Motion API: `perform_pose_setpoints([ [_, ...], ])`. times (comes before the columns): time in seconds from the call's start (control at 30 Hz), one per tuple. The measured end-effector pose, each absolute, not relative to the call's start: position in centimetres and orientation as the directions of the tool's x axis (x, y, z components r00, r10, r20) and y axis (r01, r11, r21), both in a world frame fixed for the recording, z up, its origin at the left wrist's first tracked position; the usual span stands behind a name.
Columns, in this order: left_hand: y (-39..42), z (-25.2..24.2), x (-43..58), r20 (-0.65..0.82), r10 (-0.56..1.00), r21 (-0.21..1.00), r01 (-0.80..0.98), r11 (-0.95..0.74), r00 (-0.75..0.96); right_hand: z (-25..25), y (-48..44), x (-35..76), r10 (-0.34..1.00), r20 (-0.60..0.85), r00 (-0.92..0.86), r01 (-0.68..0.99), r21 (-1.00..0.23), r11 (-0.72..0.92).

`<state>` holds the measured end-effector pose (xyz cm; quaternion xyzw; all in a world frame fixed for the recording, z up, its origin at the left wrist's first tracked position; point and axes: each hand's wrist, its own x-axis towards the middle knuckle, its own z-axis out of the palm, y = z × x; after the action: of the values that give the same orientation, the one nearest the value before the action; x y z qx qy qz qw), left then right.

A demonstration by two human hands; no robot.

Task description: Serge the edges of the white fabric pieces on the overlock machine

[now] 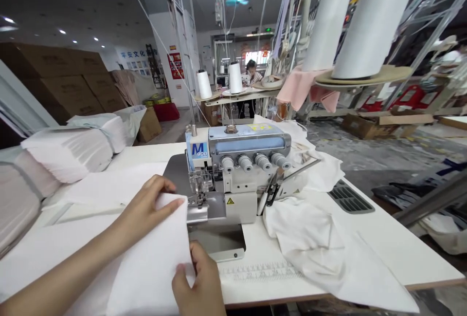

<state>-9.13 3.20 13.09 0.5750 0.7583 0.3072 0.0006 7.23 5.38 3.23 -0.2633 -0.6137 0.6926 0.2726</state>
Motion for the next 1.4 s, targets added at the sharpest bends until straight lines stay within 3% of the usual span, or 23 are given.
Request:
perform_pose_setpoints([
  [0.07,3.2,12.6,-8.6,0.454,0.843,0.328,0.934,0.143,-0.289,2.4,5.6,7.1,0.697,-0.036,-0.716,-0.082,-0.987,-0.135],
  [0.17,2.5,11.9,-7.0,0.456,0.878,0.099,0.989,0.112,-0.145,2.2,5.7,7.3,0.697,-0.001,-0.717,-0.126,-0.983,-0.131],
  [0.37,0.0,8.4,-5.0,0.526,0.850,-0.019,0.999,0.031,-0.016,2.7,5.6,8.2,0.653,-0.044,-0.756,-0.221,-0.922,-0.317],
  [0.57,0.7,7.8,-3.8,0.495,0.867,-0.090,0.996,-0.004,0.048,2.5,5.5,8.4,0.732,-0.077,-0.677,-0.305,-0.876,-0.374],
  [0.8,2.0,9.6,-4.0,0.488,0.873,0.075,0.997,-0.018,-0.021,3.7,6.0,8.8,0.700,-0.077,-0.710,-0.314,-0.855,-0.413],
  [1.0,4.0,12.7,-8.0,0.283,0.948,0.384,0.923,0.025,-0.143,4.0,6.0,8.8,0.703,-0.049,-0.710,-0.311,-0.873,-0.376],
  [1.13,1.4,12.8,-10.2,0.427,0.785,0.506,0.838,0.204,-0.449,4.0,5.8,9.3,0.688,-0.056,-0.724,-0.251,-0.907,-0.338],
  [1.17,0.2,12.3,-10.1,0.397,0.728,0.580,0.768,0.273,-0.559,4.0,5.7,9.5,0.682,-0.067,-0.728,-0.241,-0.907,-0.346],
  [1.2,-1.0,11.7,-9.7,0.292,0.697,0.682,0.653,0.329,-0.655,3.9,5.7,9.5,0.675,-0.078,-0.734,-0.235,-0.903,-0.360],
  [1.27,-3.2,10.5,-8.3,-0.073,0.709,0.869,0.304,0.389,-0.701,3.8,5.7,9.5,0.664,-0.099,-0.741,-0.227,-0.894,-0.386],
  [1.33,-4.6,9.6,-6.6,-0.375,0.759,0.910,-0.055,0.411,-0.532,3.7,5.8,9.3,0.676,-0.114,-0.728,-0.228,-0.890,-0.396],
  [1.4,-5.3,9.5,-5.5,-0.488,0.764,0.872,-0.283,0.400,-0.422,3.8,5.9,9.3,0.689,-0.122,-0.714,-0.238,-0.883,-0.404],
])
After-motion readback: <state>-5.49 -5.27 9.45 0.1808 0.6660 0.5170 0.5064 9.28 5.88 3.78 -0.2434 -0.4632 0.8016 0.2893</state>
